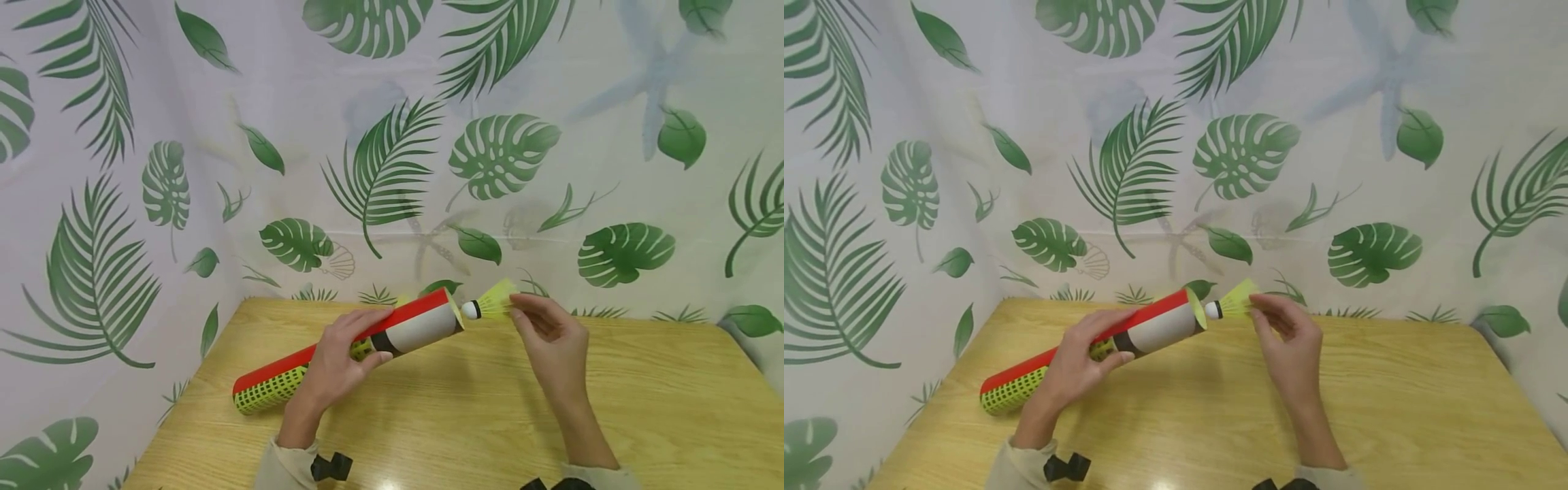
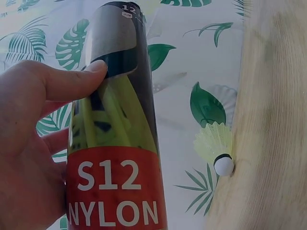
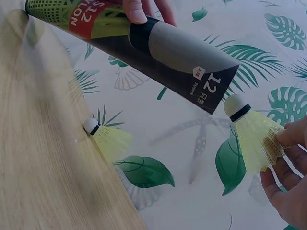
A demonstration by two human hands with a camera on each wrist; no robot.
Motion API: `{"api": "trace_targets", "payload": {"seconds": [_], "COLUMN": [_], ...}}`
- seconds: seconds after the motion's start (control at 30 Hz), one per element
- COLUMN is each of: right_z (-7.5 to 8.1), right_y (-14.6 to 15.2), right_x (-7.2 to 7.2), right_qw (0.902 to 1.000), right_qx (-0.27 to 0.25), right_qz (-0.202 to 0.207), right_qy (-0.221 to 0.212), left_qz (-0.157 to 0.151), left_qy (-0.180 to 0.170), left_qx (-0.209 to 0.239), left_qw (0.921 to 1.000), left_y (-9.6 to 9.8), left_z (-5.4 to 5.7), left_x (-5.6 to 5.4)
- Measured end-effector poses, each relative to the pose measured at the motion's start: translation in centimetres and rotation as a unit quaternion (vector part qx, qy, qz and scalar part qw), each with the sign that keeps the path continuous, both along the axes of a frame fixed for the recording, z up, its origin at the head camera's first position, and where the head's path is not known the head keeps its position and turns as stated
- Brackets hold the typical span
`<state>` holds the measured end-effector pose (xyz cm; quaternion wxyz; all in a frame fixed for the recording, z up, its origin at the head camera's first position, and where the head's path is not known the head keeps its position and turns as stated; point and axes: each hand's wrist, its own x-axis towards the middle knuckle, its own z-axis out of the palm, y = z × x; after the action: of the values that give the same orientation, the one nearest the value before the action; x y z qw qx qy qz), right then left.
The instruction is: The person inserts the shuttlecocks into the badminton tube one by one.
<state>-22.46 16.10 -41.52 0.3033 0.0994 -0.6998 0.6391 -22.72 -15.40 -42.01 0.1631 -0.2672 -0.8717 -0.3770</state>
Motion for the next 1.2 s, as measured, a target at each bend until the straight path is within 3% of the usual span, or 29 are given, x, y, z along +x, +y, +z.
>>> {"api": "trace_targets", "payload": {"seconds": [0.57,1.0,1.2], "right_z": [-0.4,-0.6,-0.4], "right_y": [-1.6,-3.1,-3.2], "right_x": [0.0,0.4,0.7], "right_qw": [0.9972,0.9948,0.9956], "right_qx": [0.029,0.024,0.017], "right_qz": [0.044,0.082,0.089], "right_qy": [0.053,0.056,0.023], "left_qz": [-0.009,-0.018,-0.017], "left_qy": [-0.015,-0.006,-0.01], "left_qx": [-0.002,-0.012,-0.008], "left_qw": [0.9998,0.9998,0.9998], "left_y": [0.4,0.8,0.9], "left_z": [0.2,0.1,0.1], "left_x": [0.3,0.4,0.4]}}
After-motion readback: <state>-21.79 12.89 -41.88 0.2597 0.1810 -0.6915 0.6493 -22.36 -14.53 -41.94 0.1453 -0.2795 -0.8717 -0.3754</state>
